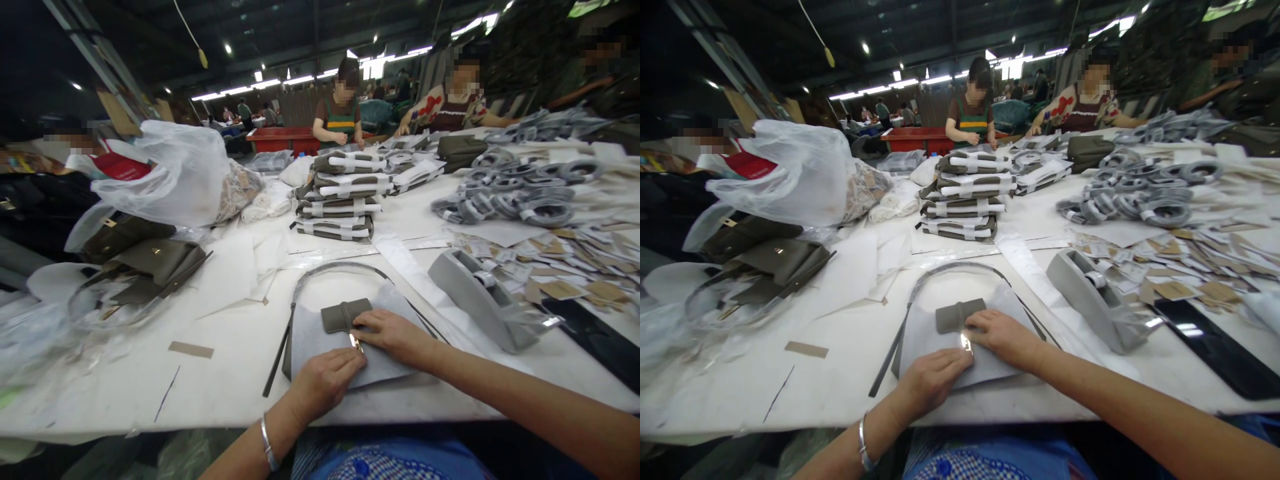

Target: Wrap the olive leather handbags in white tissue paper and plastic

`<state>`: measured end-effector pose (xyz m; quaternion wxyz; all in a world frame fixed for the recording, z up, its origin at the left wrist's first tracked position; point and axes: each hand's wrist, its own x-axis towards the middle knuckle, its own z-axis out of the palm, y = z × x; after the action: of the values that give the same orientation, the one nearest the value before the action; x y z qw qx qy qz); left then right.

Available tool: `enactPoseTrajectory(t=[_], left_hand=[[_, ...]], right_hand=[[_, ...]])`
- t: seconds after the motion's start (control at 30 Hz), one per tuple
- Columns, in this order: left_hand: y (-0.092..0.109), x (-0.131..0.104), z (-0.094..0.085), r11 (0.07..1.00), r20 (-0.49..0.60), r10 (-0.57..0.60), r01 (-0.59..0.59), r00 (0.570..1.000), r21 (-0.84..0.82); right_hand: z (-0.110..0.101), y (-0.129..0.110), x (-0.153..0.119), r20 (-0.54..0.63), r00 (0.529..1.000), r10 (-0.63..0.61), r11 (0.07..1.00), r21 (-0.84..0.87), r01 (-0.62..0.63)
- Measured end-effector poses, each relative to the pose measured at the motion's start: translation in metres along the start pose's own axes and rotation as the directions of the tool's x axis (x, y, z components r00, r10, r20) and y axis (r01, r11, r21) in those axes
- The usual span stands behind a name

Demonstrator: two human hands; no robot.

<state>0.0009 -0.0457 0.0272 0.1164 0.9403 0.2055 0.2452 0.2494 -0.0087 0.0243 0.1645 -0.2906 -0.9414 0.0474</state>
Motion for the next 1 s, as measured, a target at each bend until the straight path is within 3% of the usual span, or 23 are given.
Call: enactPoseTrajectory(t=[0.17,0.4,0.57,0.73,0.8,0.87,1.0], left_hand=[[0.009,0.005,-0.007,0.998,0.037,-0.059,0.059,0.998,0.005],[0.007,0.003,-0.002,0.996,0.056,-0.092,0.091,0.994,0.013],[0.003,0.000,0.004,0.992,0.085,-0.110,0.104,0.990,0.073],[-0.001,-0.003,0.010,0.994,0.074,-0.103,0.099,0.992,0.052],[-0.004,-0.003,0.009,0.996,0.076,-0.090,0.088,0.993,0.020],[-0.007,-0.002,0.007,0.998,0.080,-0.060,0.062,0.995,-0.016],[-0.012,-0.001,0.004,0.995,0.091,-0.025,0.033,0.996,-0.091]], right_hand=[[-0.008,-0.006,0.012,0.041,0.999,-0.020,0.999,0.026,0.019],[-0.012,-0.002,0.030,0.269,0.963,0.012,0.930,0.351,-0.110],[-0.013,-0.010,0.037,0.376,0.924,0.062,0.955,0.248,-0.165],[-0.041,-0.012,0.072,0.446,0.892,0.066,0.946,0.256,-0.199],[-0.051,-0.006,0.098,0.398,0.914,0.073,0.924,0.318,-0.213],[-0.052,0.004,0.128,0.269,0.960,0.081,0.907,0.380,-0.184],[-0.020,0.025,0.191,0.091,0.996,0.023,0.963,0.265,-0.046]])
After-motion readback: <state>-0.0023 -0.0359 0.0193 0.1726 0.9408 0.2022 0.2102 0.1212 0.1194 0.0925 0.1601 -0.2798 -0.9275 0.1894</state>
